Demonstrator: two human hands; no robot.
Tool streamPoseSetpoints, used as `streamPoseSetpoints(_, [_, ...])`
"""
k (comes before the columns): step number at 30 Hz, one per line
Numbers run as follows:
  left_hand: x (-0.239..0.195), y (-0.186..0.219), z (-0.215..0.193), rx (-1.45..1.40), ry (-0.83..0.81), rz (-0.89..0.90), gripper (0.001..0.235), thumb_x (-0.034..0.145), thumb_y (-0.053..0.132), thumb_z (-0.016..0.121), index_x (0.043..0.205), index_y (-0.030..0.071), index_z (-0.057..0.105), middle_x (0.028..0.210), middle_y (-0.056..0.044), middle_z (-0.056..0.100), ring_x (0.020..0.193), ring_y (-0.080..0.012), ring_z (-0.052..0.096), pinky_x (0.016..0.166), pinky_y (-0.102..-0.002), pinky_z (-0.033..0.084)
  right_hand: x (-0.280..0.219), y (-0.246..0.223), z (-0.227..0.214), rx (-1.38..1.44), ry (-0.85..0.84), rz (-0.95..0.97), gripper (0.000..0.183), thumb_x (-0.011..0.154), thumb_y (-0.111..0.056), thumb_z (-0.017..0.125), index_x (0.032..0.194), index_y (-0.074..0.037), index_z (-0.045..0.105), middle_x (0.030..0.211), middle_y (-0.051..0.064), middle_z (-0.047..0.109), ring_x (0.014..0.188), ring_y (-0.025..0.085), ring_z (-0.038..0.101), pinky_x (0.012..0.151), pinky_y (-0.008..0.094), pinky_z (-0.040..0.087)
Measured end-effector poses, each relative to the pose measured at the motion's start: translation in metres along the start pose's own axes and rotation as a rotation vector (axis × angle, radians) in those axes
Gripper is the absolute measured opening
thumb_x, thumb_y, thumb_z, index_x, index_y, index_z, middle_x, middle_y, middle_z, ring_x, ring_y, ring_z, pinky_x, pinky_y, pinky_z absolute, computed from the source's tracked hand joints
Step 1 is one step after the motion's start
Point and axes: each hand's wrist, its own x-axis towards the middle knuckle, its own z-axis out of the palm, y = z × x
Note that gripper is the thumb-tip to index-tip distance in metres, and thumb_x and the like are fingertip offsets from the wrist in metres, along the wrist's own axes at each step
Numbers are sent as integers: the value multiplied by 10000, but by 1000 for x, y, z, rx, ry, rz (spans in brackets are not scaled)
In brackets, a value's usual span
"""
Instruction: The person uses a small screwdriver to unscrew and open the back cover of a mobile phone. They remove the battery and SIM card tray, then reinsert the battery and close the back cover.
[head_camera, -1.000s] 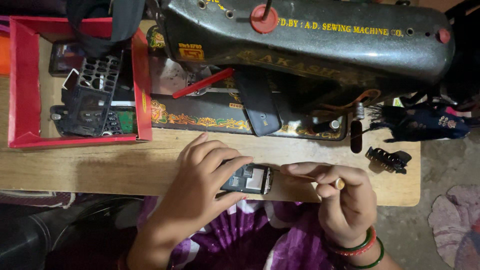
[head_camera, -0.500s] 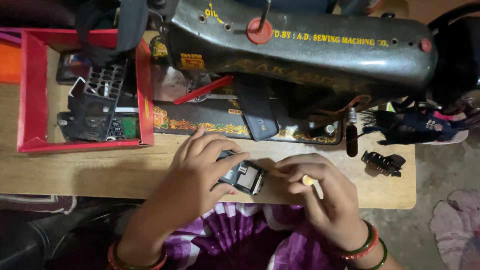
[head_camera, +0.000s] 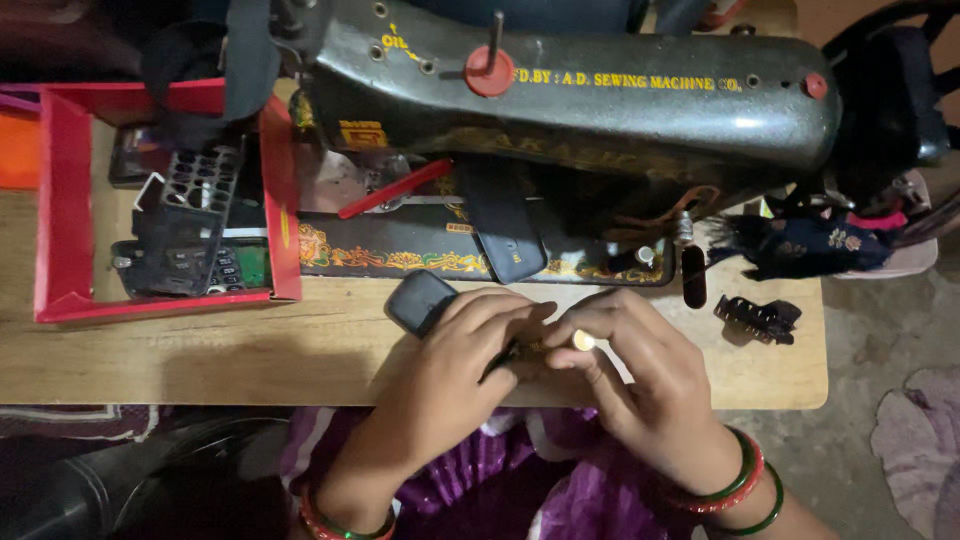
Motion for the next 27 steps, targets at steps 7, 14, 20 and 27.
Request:
streamPoseSetpoints(7, [0,-2,-6,-74,-43,5,328,796,17,704,1124,1,698,1234,-108,653,1291,-310,582,1096,-408,473,6,3,-7,10,-82,-119,420,726,144,638,1117,-10,626,1001,110,689,953,280,710,827,375,569])
streamPoseSetpoints(14, [-1,-5,-6,-192,15,-45,191,801,-53,678,984,-16,720,1277,-131,659,1385,-320,545,1066,-398,498,18,2,-16,96,-245,-103,611,688,146,631,1278,9,548,1168,135,696,1071,339,698,912,416,563])
streamPoseSetpoints(20, [1,-6,-4,-203,33,-41,197,857,-13,701,1050,14,728,1229,-87,692,1389,-314,567,1141,-430,462,23,-2,-17,101,-251,-162,545,713,129,601,1232,-34,586,1181,116,683,1166,363,663,1108,464,494])
streamPoseSetpoints(27, [5,-3,0,-164,30,-88,245,831,37,753,1074,63,747,1156,-64,731,1332,-271,608,1116,-395,484,12,-8,-7,-51,-6,-59,320,817,-48,815,1096,-67,659,1073,81,702,1014,274,694,886,381,536])
